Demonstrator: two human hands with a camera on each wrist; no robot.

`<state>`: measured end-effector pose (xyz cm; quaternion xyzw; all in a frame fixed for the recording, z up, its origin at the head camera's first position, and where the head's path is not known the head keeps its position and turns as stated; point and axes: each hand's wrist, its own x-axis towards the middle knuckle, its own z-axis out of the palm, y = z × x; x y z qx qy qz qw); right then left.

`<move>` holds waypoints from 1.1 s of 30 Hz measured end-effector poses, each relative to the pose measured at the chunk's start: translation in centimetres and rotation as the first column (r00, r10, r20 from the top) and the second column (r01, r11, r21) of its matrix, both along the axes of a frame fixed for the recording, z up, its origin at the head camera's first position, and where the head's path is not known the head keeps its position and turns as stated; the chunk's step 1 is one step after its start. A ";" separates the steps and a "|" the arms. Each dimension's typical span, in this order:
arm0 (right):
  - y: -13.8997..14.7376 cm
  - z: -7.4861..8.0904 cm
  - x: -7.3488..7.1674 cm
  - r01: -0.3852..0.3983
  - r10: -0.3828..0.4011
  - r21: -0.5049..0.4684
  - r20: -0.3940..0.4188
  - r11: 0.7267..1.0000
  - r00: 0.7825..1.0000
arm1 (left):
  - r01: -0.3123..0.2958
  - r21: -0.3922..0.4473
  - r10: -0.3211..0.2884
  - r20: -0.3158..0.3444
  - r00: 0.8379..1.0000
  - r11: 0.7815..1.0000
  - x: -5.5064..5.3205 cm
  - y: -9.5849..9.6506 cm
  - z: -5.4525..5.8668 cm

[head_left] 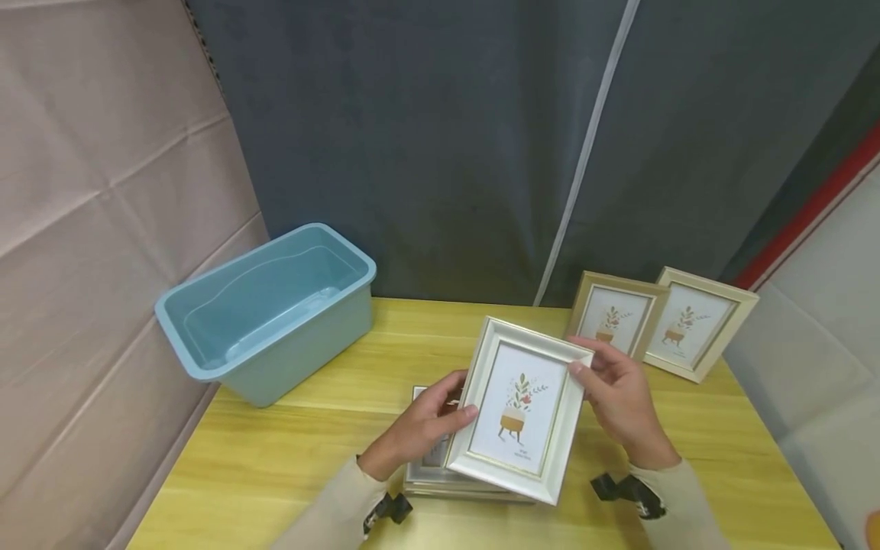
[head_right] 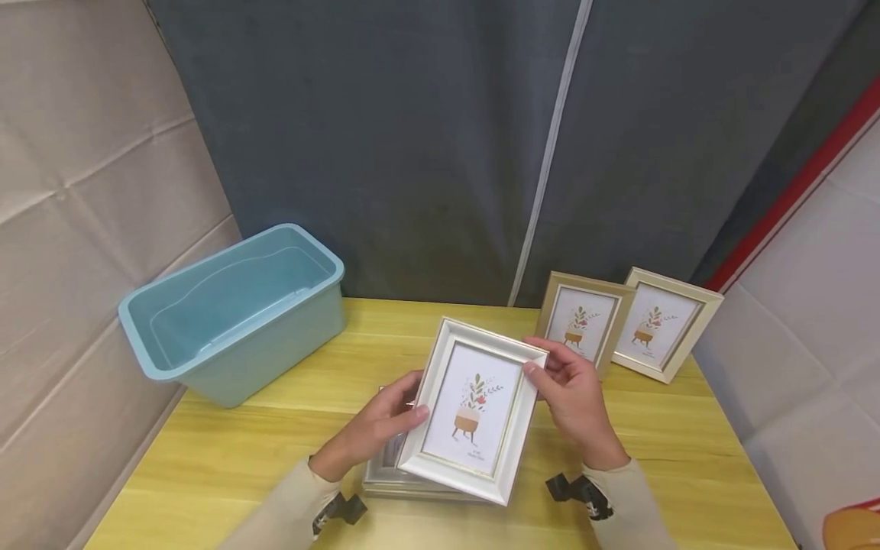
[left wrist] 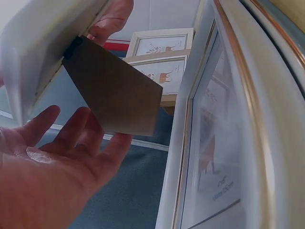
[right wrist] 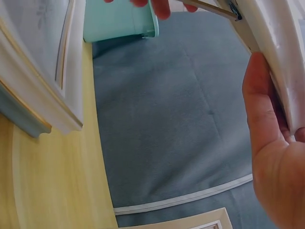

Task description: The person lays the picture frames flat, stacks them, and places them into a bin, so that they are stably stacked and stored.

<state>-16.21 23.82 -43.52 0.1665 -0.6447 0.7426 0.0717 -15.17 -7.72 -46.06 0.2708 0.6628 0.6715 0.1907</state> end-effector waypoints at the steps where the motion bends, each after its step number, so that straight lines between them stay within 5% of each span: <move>1: 0.0 -0.1 -0.1 0.008 -0.008 0.004 0.009 1.000 1.000 | -0.011 -0.009 0.010 -0.003 1.000 1.000 0.0 0.0 0.0; 16: 0.5 -1.2 -0.7 0.094 -0.099 0.053 0.096 0.994 0.990 | -0.124 -0.069 0.121 -0.053 0.991 0.990 0.8 0.2 -0.5; 25: 0.0 -2.2 -1.5 0.158 -0.149 -0.066 0.116 0.985 0.982 | -0.172 -0.044 0.167 -0.096 0.981 0.984 1.8 -0.7 -1.5; 33: -1.2 -2.6 -1.8 0.279 -0.246 -0.138 0.213 0.951 0.945 | -0.237 -0.004 0.235 -0.105 0.966 0.972 2.5 -0.8 -2.4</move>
